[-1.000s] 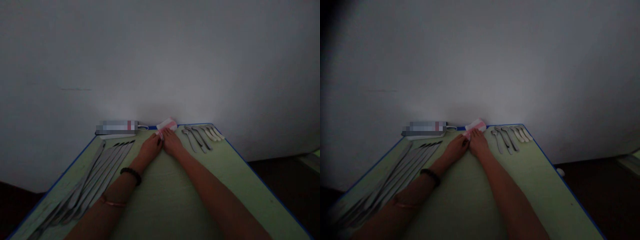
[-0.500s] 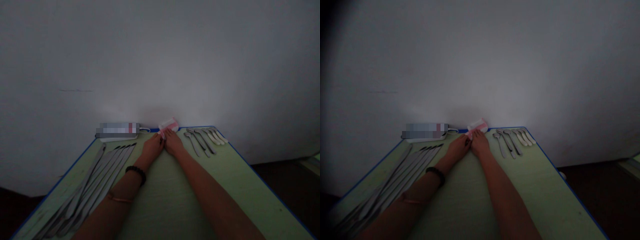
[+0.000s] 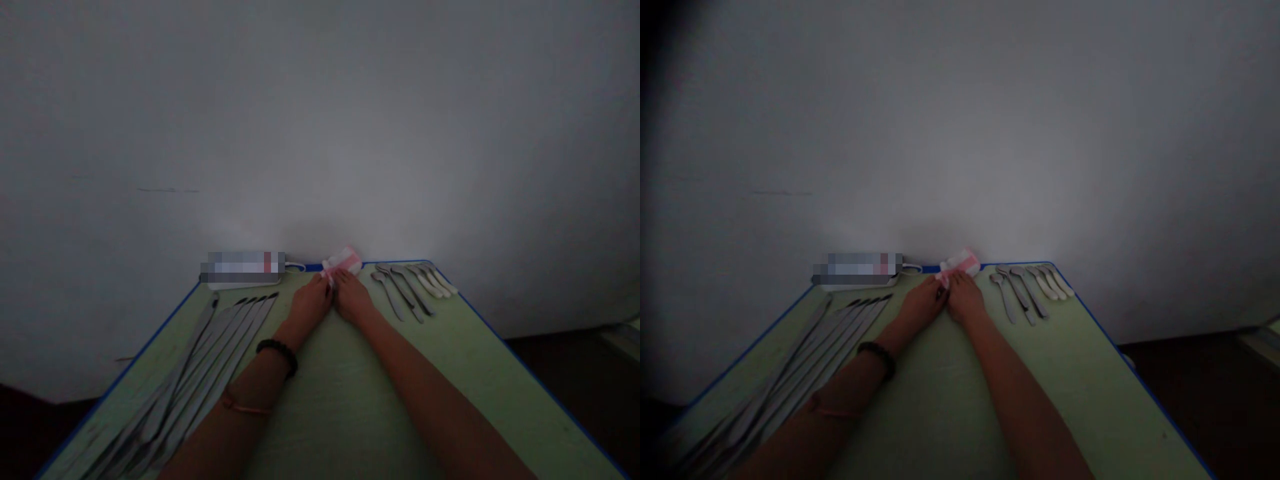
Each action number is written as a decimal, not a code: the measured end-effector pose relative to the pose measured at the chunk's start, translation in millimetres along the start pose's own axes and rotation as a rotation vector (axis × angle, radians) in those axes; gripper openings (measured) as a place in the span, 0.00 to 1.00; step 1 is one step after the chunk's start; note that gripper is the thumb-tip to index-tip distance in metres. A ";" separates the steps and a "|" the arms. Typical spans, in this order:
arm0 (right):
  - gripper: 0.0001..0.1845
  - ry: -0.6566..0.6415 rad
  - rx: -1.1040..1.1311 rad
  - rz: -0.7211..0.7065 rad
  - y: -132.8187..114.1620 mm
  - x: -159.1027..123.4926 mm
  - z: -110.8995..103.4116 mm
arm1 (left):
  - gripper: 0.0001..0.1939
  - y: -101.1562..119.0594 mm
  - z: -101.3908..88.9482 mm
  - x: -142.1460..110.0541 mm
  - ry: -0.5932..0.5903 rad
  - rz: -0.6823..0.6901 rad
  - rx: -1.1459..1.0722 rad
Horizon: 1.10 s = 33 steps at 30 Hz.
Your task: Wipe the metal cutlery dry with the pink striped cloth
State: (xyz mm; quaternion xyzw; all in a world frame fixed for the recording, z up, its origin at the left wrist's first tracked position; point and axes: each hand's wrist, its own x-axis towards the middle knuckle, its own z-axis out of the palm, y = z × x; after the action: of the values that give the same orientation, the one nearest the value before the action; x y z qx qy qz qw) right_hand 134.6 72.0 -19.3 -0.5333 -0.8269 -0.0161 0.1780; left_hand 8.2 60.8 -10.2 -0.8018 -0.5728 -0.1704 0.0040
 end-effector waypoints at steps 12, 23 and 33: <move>0.27 0.029 0.152 -0.075 14.3 -5.9 5.9 | 0.09 12.7 -9.1 -25.4 0.000 0.016 0.033; 0.10 0.313 0.241 0.178 4.7 -31.8 -16.7 | 0.13 25.8 -22.1 -52.4 -0.177 0.030 0.097; 0.11 0.219 0.260 0.118 12.6 -15.6 -1.6 | 0.16 19.8 -19.8 -43.9 -0.225 -0.028 -0.092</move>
State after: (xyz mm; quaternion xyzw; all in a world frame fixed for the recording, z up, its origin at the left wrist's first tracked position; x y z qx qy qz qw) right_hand 152.0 63.4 -24.7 -0.5484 -0.7648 0.0435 0.3352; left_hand 8.6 9.7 0.0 -0.8070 -0.5725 -0.1056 -0.0993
